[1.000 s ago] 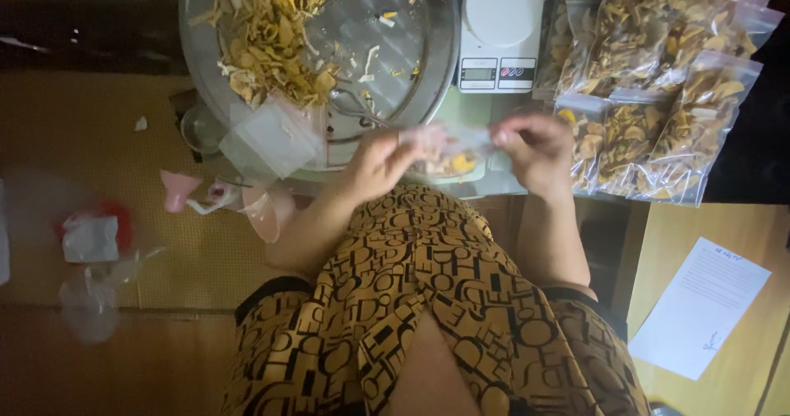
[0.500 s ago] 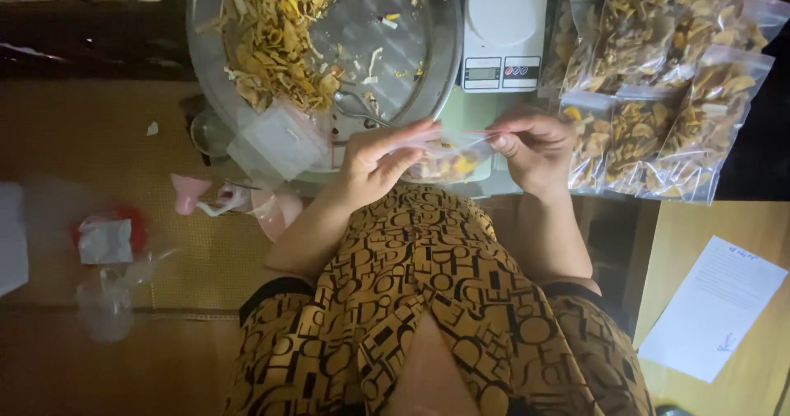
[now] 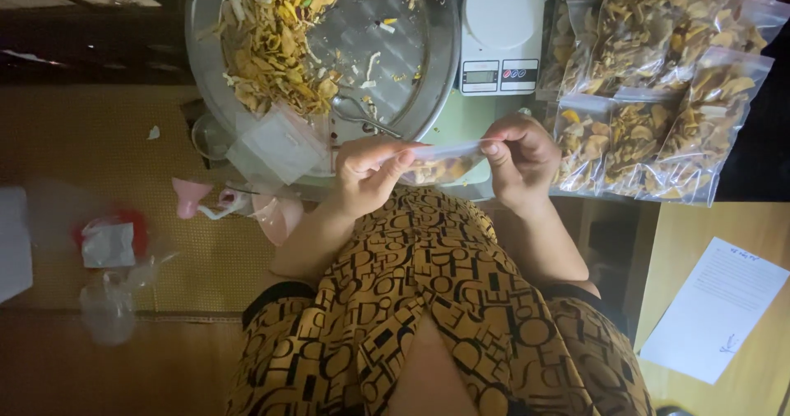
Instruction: Packaging dried food pieces into small plastic bags and weighing them on a digital scale
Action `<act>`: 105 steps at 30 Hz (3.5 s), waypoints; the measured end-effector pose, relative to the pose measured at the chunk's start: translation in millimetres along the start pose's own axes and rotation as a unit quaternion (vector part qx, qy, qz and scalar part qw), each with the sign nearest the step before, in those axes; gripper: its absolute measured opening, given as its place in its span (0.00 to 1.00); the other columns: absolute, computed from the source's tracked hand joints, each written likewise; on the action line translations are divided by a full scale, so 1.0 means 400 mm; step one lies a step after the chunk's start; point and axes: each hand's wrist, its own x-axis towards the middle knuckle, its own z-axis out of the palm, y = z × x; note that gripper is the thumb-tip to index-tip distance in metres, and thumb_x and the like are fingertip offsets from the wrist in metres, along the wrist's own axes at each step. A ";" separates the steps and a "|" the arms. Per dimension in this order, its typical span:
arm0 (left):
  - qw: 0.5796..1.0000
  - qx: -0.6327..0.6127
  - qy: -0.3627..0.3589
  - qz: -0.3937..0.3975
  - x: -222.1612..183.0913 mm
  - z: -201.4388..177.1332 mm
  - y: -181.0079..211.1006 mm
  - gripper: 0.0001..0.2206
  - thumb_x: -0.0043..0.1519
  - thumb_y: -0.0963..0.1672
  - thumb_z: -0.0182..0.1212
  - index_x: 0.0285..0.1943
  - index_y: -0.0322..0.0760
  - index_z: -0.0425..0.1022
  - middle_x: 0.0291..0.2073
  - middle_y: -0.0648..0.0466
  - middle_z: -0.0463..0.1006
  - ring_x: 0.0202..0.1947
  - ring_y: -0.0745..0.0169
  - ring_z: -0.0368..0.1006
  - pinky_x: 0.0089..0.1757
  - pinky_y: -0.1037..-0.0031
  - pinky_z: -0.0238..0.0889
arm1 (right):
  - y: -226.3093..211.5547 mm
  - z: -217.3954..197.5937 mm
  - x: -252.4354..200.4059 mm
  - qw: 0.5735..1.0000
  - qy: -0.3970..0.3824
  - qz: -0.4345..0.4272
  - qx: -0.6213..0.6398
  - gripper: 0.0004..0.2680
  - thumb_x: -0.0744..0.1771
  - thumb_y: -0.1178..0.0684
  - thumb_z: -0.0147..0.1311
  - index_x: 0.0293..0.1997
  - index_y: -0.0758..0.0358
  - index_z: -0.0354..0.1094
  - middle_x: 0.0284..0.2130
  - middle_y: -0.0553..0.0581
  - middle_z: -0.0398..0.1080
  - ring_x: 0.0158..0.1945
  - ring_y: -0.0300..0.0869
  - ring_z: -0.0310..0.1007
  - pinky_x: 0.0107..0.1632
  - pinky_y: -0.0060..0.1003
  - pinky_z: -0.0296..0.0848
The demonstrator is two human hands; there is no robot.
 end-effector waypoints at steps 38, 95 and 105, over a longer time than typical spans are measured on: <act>0.879 -0.142 0.031 -0.455 0.194 0.211 -0.323 0.27 0.67 0.50 0.65 0.73 0.39 0.64 0.65 0.43 0.69 0.61 0.49 0.70 0.60 0.60 0.66 | 0.012 -0.639 -0.097 0.886 0.181 0.417 -0.093 0.14 0.67 0.53 0.67 0.56 0.56 0.65 0.37 0.51 0.73 0.35 0.38 0.75 0.32 0.30 0.75; 0.871 -0.018 0.055 -0.488 0.618 0.667 -0.689 0.09 0.68 0.46 0.57 0.45 0.35 0.72 0.26 0.57 0.69 0.20 0.74 0.62 0.22 0.79 0.59 | 0.342 -0.965 0.128 0.834 0.419 0.296 0.205 0.11 0.71 0.64 0.51 0.59 0.60 0.58 0.40 0.60 0.77 0.25 0.35 0.67 0.25 0.27 0.65; 0.855 -0.335 0.001 -0.395 0.519 0.455 -0.645 0.04 0.69 0.40 0.57 0.44 0.36 0.66 0.34 0.56 0.69 0.32 0.72 0.64 0.38 0.78 0.62 | 0.287 -0.884 0.221 0.809 0.399 0.416 0.111 0.09 0.69 0.54 0.55 0.51 0.69 0.69 0.36 0.58 0.70 0.31 0.41 0.74 0.34 0.37 0.89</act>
